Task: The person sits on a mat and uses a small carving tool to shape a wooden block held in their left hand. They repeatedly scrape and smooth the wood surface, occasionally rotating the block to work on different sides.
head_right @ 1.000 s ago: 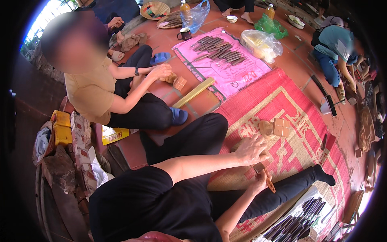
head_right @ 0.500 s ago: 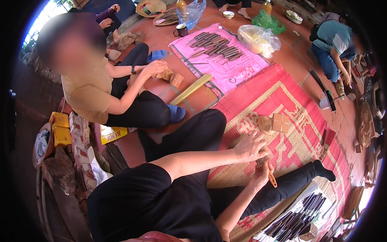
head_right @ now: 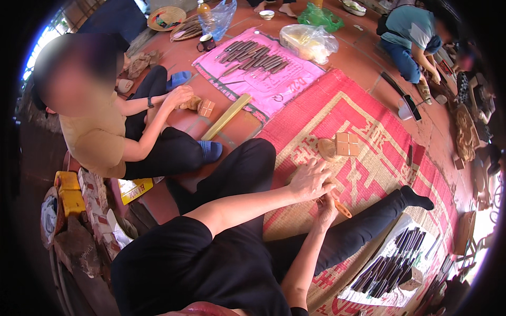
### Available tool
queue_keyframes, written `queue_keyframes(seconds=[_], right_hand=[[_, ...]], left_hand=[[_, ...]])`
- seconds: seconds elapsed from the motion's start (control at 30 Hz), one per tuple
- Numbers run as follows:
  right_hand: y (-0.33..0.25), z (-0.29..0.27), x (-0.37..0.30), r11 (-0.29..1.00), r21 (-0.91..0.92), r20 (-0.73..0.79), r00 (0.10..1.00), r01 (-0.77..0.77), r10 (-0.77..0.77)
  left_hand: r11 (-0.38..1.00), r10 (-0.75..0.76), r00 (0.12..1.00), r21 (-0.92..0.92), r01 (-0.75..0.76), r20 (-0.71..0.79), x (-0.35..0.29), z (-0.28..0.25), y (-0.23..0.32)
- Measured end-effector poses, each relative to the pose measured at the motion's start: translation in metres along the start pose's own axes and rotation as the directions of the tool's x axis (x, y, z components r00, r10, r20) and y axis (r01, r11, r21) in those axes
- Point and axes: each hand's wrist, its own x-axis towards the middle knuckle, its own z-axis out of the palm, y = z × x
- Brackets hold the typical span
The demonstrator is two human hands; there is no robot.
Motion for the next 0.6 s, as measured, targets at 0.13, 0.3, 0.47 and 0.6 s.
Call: queue_keyframes(seconds=[0.13,0.3,0.47,0.6], right_hand=[[-0.017,-0.005,-0.003,0.976,-0.215,-0.268,0.959,0.038,-0.097],[-0.021,0.016,-0.008,0.976,-0.198,-0.138,0.983,0.090,-0.119],[-0.023,0.010,-0.006,0.955,-0.272,-0.256,0.948,0.119,-0.191],[-0.034,0.040,-0.014,0.981,-0.100,-0.194,0.964,0.166,-0.183]], left_hand=[[1.000,-0.005,1.000,0.007,0.005,0.023,0.002,-0.003,0.001],[0.999,0.025,1.000,0.031,-0.025,0.016,0.003,-0.006,0.001],[0.999,0.026,1.000,0.029,-0.026,0.015,0.003,-0.005,0.000],[0.999,0.013,0.999,0.052,-0.015,0.036,0.005,-0.009,0.003]])
